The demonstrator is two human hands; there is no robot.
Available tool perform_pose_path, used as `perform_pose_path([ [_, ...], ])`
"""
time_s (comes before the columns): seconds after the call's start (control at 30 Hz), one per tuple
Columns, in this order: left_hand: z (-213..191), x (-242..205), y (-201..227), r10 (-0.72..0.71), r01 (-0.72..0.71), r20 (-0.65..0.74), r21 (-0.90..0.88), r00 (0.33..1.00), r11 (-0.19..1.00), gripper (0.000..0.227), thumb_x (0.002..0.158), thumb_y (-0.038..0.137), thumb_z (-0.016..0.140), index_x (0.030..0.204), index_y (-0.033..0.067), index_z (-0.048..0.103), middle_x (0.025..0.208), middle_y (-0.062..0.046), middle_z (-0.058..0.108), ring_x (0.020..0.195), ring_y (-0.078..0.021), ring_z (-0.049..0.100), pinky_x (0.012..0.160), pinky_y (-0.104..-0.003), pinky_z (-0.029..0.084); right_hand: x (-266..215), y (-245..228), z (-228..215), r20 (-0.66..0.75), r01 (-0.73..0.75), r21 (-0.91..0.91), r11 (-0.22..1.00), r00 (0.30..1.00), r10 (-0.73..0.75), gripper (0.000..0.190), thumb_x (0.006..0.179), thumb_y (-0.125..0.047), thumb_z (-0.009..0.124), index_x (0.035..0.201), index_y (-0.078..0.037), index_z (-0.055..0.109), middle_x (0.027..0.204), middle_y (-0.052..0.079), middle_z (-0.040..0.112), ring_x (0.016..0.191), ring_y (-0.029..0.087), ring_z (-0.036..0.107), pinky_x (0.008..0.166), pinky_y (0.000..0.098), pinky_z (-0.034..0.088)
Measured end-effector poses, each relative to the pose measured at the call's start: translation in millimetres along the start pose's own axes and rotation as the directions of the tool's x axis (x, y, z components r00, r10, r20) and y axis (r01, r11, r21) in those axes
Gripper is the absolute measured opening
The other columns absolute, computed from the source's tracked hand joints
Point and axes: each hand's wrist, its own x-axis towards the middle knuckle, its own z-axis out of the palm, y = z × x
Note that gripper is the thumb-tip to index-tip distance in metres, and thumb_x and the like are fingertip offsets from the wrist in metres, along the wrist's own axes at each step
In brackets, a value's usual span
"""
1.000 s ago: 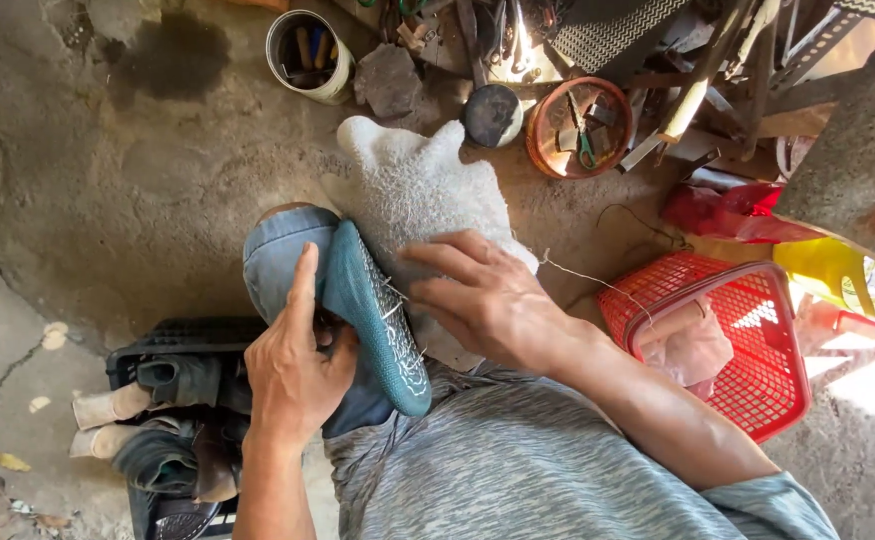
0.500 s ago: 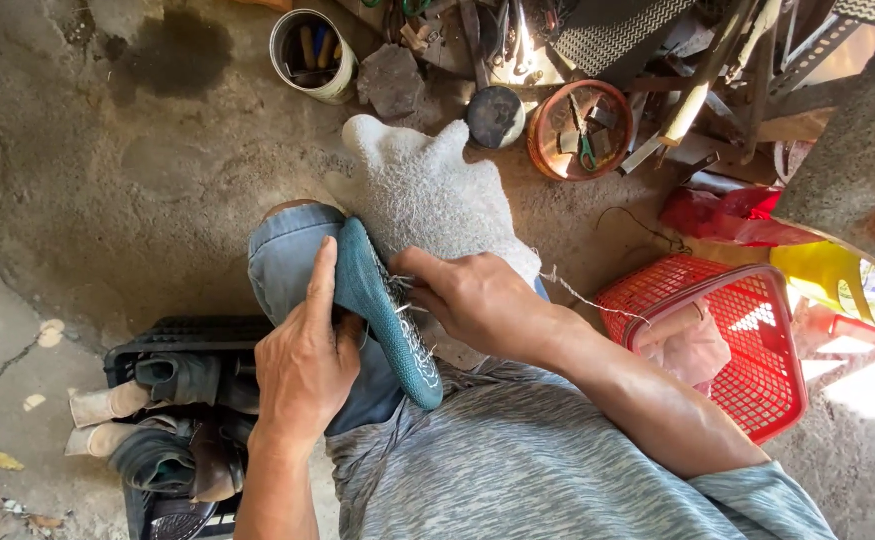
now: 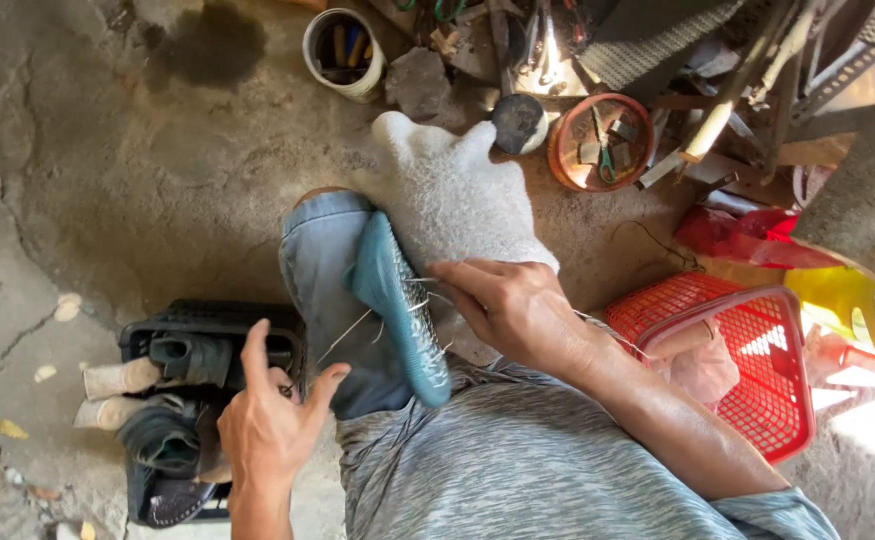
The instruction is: The person sits on the floor and sews a teal slipper using a needle and thread. They repeatedly pull the thread through the slipper's sole and upper, adjusting the slipper's position on their lap.
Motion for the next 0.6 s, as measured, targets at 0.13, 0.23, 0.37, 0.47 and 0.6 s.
perform_pose_path([
  [0.13, 2.6, -8.1, 19.5, 0.067, -0.073, -0.051, -0.139, 0.996, 0.988, 0.093, 0.077, 0.072, 0.068, 0.149, 0.0168, 0.045, 0.071, -0.002, 0.071, 0.055, -0.0269, 0.072, 0.052, -0.043, 0.055, -4.0, -5.6, -5.0, 0.152, -0.062, -0.029, 0.998, 0.986, 0.066, 0.020, 0.092, -0.014, 0.056, 0.105, -0.017, 0.071, 0.088, 0.002, 0.076, 0.073, 0.025, 0.074, 0.065, 0.0388, 0.056],
  [0.23, 3.6, -6.1, 37.7, 0.116, -0.146, -0.100, -0.403, 0.988, 0.903, 0.070, 0.086, 0.048, 0.074, 0.142, 0.0140, 0.050, 0.063, -0.002, 0.067, 0.051, -0.0262, 0.069, 0.052, -0.042, 0.056, -11.7, -4.9, -18.0, 0.179, -0.189, 0.123, 0.974, 0.970, 0.165, 0.021, 0.091, -0.009, 0.056, 0.102, -0.016, 0.073, 0.079, 0.005, 0.071, 0.063, 0.027, 0.069, 0.061, 0.0386, 0.055],
  [0.37, 15.3, -4.1, 36.7, 0.147, -0.230, -0.177, -0.730, 0.973, 0.644, 0.035, 0.091, 0.024, 0.077, 0.122, 0.0137, 0.066, 0.058, -0.003, 0.065, 0.048, -0.0183, 0.064, 0.050, -0.027, 0.054, -14.7, -15.2, -40.5, 0.185, -0.214, 0.546, 0.810, 0.974, 0.132, 0.018, 0.091, -0.010, 0.061, 0.096, -0.003, 0.077, 0.121, 0.021, 0.070, 0.099, 0.024, 0.066, 0.082, 0.0365, 0.057],
  [0.47, 14.0, -3.6, 39.8, 0.189, -0.343, -0.288, -0.739, 0.939, 0.580, 0.010, 0.089, 0.016, 0.077, 0.099, 0.0174, 0.079, 0.063, 0.001, 0.074, 0.052, -0.0162, 0.071, 0.046, -0.024, 0.055, -32.0, 2.2, -39.1, 0.068, -0.068, 0.944, 0.323, 0.998, 0.011, 0.018, 0.088, -0.012, 0.060, 0.082, 0.003, 0.066, 0.142, 0.040, 0.052, 0.120, 0.044, 0.061, 0.097, 0.0503, 0.050],
  [0.6, 5.6, -4.4, 57.6, 0.250, -0.503, -0.445, -0.657, 0.860, 0.562, 0.008, 0.091, 0.013, 0.074, 0.096, 0.0166, 0.079, 0.070, -0.001, 0.075, 0.057, -0.0207, 0.073, 0.047, -0.025, 0.055, -42.2, 18.2, -36.0, 0.034, -0.033, 0.987, 0.159, 0.999, -0.005, 0.026, 0.087, -0.019, 0.062, 0.085, 0.006, 0.061, 0.128, 0.044, 0.056, 0.090, 0.046, 0.068, 0.072, 0.0461, 0.052],
])
